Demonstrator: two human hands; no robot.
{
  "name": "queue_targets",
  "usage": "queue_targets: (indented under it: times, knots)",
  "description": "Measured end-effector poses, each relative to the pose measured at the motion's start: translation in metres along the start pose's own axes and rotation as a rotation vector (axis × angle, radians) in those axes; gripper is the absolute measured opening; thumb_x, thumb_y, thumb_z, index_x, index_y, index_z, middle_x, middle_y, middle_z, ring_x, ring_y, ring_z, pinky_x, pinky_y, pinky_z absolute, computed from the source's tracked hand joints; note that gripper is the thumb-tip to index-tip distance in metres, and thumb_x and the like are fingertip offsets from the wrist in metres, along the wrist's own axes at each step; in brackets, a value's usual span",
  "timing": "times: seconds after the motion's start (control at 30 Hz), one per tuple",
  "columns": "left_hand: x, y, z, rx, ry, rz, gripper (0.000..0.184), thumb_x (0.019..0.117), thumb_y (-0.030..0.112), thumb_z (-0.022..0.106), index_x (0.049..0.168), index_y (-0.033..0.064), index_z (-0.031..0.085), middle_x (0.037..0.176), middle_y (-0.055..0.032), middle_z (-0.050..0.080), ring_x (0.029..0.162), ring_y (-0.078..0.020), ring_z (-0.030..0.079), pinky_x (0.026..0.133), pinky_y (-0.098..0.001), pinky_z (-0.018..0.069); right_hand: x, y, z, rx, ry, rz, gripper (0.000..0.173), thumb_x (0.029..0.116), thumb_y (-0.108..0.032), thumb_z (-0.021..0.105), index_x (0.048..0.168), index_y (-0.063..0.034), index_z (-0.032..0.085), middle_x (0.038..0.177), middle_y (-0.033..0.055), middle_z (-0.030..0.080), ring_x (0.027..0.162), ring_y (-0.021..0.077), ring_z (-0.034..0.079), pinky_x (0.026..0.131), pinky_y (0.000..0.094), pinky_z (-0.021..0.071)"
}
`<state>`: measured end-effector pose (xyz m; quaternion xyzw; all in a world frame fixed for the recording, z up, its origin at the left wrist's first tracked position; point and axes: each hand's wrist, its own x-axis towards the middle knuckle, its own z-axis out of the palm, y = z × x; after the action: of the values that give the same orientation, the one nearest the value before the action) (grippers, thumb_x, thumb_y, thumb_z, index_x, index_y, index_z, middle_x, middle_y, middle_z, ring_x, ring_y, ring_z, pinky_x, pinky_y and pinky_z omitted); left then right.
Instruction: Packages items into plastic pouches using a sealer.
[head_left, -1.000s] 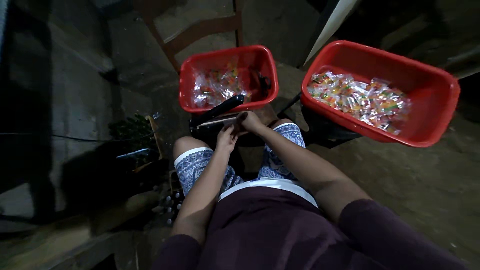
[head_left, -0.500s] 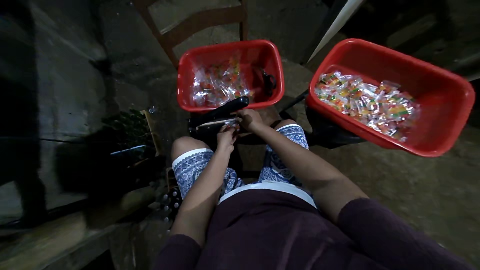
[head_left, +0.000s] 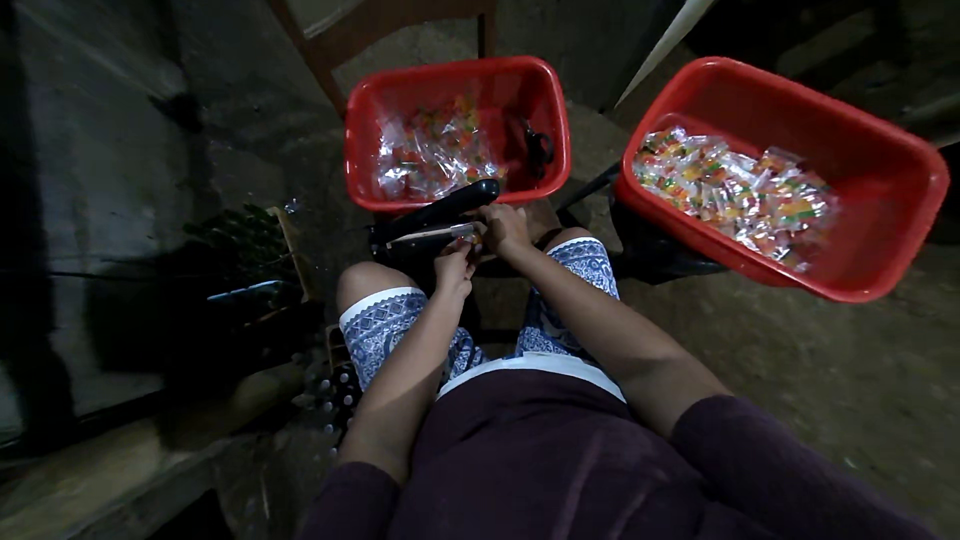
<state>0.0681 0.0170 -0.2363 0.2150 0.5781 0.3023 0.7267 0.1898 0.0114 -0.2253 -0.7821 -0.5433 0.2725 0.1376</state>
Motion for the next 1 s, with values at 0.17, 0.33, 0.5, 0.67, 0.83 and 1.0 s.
queue_targets:
  times: [0.17,0.33,0.5,0.67,0.83,1.0]
  knots:
    - [0.003,-0.002,0.001,-0.012,0.013,-0.013,0.024,0.1055,0.012,0.056,0.125,-0.0030,0.056,0.099,-0.0114,0.064,0.079,-0.0154,0.065,0.074,-0.0298,0.0575,0.000,-0.001,0.002,-0.034,0.034,-0.012,0.027,0.1030,-0.021,0.058,0.118,-0.0050,0.073,0.121,0.0183,0.070,0.120,0.0374,0.062,0.100,0.0625,0.0425]
    - [0.005,-0.004,0.001,-0.010,0.028,0.006,0.024,0.1051,0.014,0.058,0.122,-0.0029,0.057,0.097,-0.0114,0.065,0.078,-0.0156,0.066,0.073,-0.0299,0.0580,-0.001,-0.003,0.002,-0.093,0.055,-0.028,0.026,0.1027,-0.022,0.058,0.117,-0.0065,0.073,0.120,0.0160,0.070,0.119,0.0357,0.063,0.097,0.0606,0.0431]
    - [0.005,-0.004,0.002,-0.010,0.049,-0.004,0.022,0.1051,0.014,0.058,0.120,-0.0026,0.057,0.095,-0.0110,0.066,0.077,-0.0145,0.066,0.071,-0.0283,0.0577,0.000,0.001,0.004,-0.090,0.072,-0.060,0.027,0.1032,-0.023,0.058,0.118,-0.0061,0.073,0.122,0.0162,0.070,0.120,0.0362,0.062,0.097,0.0613,0.0431]
    - [0.003,-0.003,0.001,-0.018,0.024,0.006,0.024,0.1052,0.013,0.057,0.123,-0.0037,0.056,0.098,-0.0109,0.067,0.079,-0.0139,0.068,0.072,-0.0275,0.0581,-0.007,-0.007,-0.052,-0.003,0.136,0.017,0.030,0.1051,-0.019,0.054,0.123,0.0003,0.068,0.122,0.0250,0.068,0.118,0.0438,0.063,0.099,0.0667,0.0432]
    - [0.002,-0.001,0.002,-0.021,0.048,-0.011,0.025,0.1048,0.013,0.058,0.123,-0.0039,0.057,0.099,-0.0118,0.066,0.078,-0.0155,0.067,0.072,-0.0288,0.0588,-0.004,-0.034,-0.117,0.196,0.303,-0.180,0.036,0.1090,-0.023,0.043,0.128,-0.0042,0.067,0.127,0.0172,0.067,0.123,0.0314,0.061,0.105,0.0569,0.0422]
    - [0.005,-0.003,0.001,0.008,0.035,-0.005,0.023,0.1054,0.015,0.057,0.119,-0.0030,0.059,0.095,-0.0105,0.066,0.078,-0.0152,0.066,0.072,-0.0299,0.0584,0.017,-0.045,-0.090,-0.086,-0.093,-0.246,0.057,0.1095,-0.049,0.037,0.150,-0.0133,0.054,0.156,0.0142,0.047,0.146,0.0340,0.041,0.116,0.0673,0.0258]
